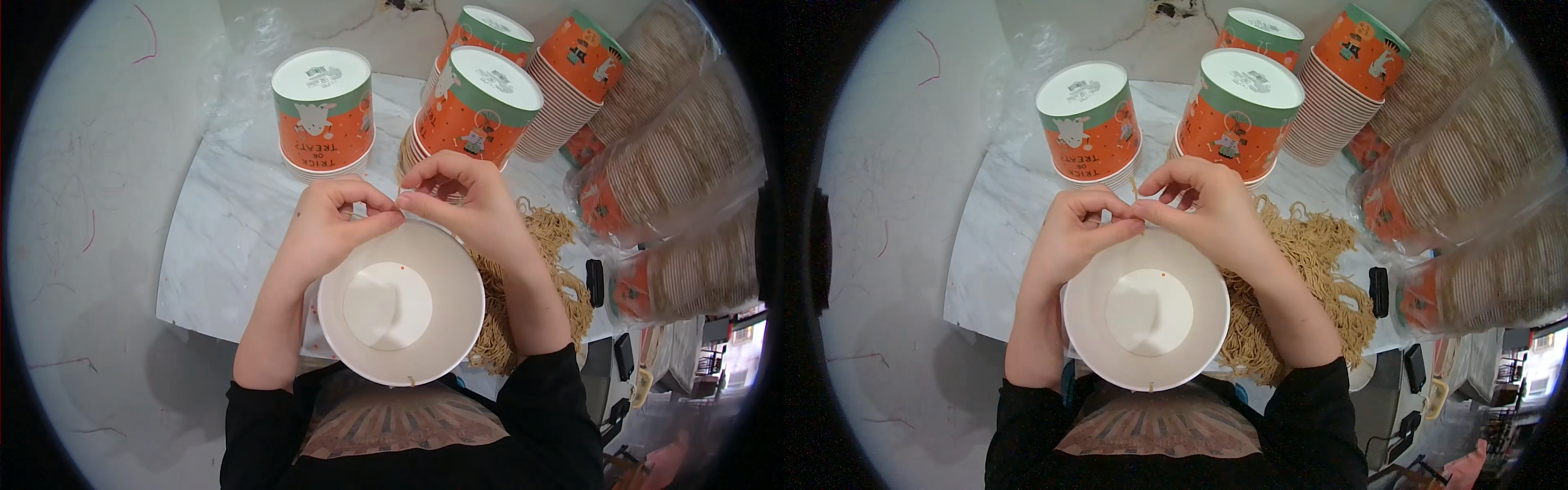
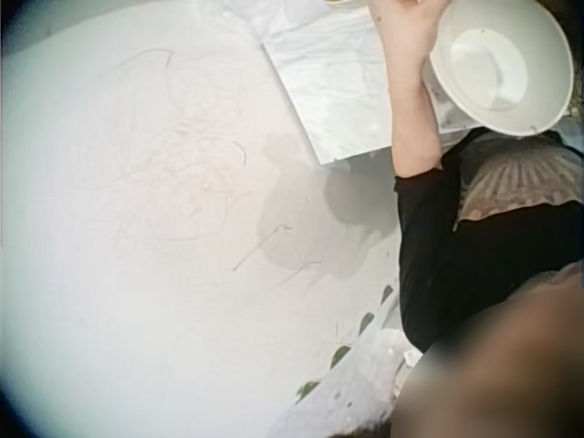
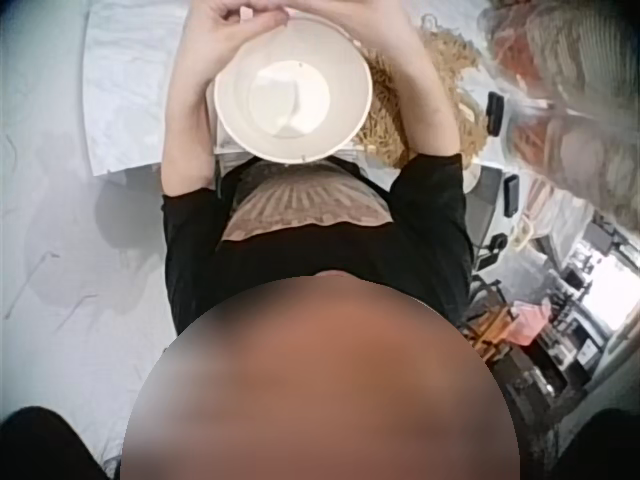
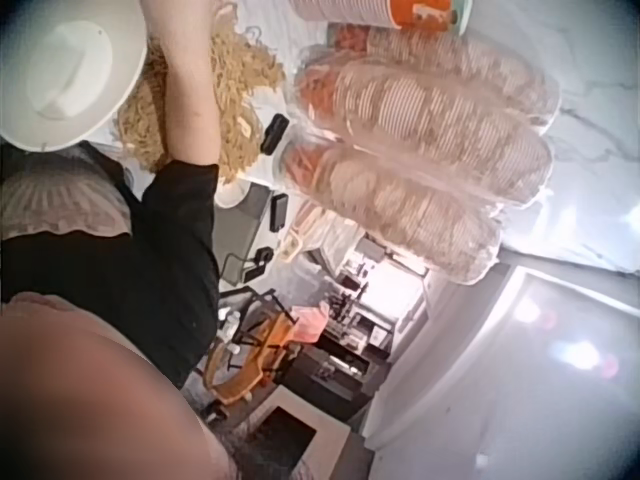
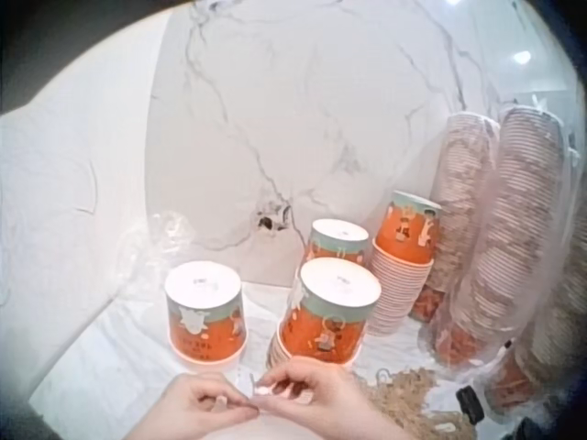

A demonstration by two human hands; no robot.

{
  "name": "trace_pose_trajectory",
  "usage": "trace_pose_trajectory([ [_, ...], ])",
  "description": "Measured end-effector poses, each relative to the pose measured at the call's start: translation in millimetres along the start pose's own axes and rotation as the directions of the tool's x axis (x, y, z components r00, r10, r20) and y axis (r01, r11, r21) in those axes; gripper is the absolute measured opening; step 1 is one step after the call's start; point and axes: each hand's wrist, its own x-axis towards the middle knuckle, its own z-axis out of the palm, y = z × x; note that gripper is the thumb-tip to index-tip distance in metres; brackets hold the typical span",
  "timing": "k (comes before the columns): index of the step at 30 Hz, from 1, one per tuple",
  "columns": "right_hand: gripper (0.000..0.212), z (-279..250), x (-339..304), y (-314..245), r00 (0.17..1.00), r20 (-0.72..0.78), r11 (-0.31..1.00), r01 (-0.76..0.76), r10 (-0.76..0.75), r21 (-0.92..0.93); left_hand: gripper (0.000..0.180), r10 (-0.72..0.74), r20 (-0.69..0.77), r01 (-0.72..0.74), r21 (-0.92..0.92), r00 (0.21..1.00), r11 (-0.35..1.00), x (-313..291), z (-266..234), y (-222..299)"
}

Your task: Threading and knotting elastic handles through the sides of themed paper buckets at an assembly station.

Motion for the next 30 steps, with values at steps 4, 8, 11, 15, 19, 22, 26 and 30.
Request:
trace_pose_trajectory([
  [4,0.016,5.7,1.4,6.4,0.986,0.011,0.986,0.165,-0.165,-0.009,0.014,0.038,-0.011,-0.037,0.135,0.999,0.990,0.1,-0.8,-1.6],
  [8,0.008,4.8,-1.0,-1.1,0.978,0.101,0.983,0.178,-0.181,0.044,0.018,-0.097,0.027,0.091,0.160,0.995,0.983,-3.3,-8.3,10.7],
  [11,0.008,1.5,-3.0,-7.4,0.976,0.219,0.989,-0.046,0.015,0.137,0.024,-0.090,0.125,0.081,0.078,0.988,0.994,-6.7,-24.0,15.6],
  [15,0.009,5.1,-4.9,-9.7,0.956,0.274,0.988,0.130,-0.102,-0.083,0.036,-0.133,0.169,0.141,-0.037,0.977,0.989,-20.1,-45.9,36.0],
  [19,0.011,7.0,-7.5,-7.4,0.905,0.280,0.871,0.398,-0.321,-0.287,0.038,-0.125,0.206,0.181,-0.277,0.970,0.944,-32.9,-61.5,47.3],
  [22,0.010,8.0,-7.9,-10.3,0.901,0.275,0.835,0.419,-0.335,-0.356,0.043,-0.038,0.173,0.127,-0.538,0.984,0.833,-44.1,-48.4,49.4],
  [26,0.011,8.4,-8.8,-8.1,0.899,0.258,0.832,0.429,-0.355,-0.351,0.048,-0.135,0.184,0.227,-0.823,0.974,0.520,-51.4,-23.8,59.7],
  [30,0.010,3.7,-7.4,-6.5,0.903,0.251,0.875,0.410,-0.349,-0.257,0.050,-0.103,0.107,0.139,-0.439,0.989,0.888,-36.9,-27.4,60.3],
])
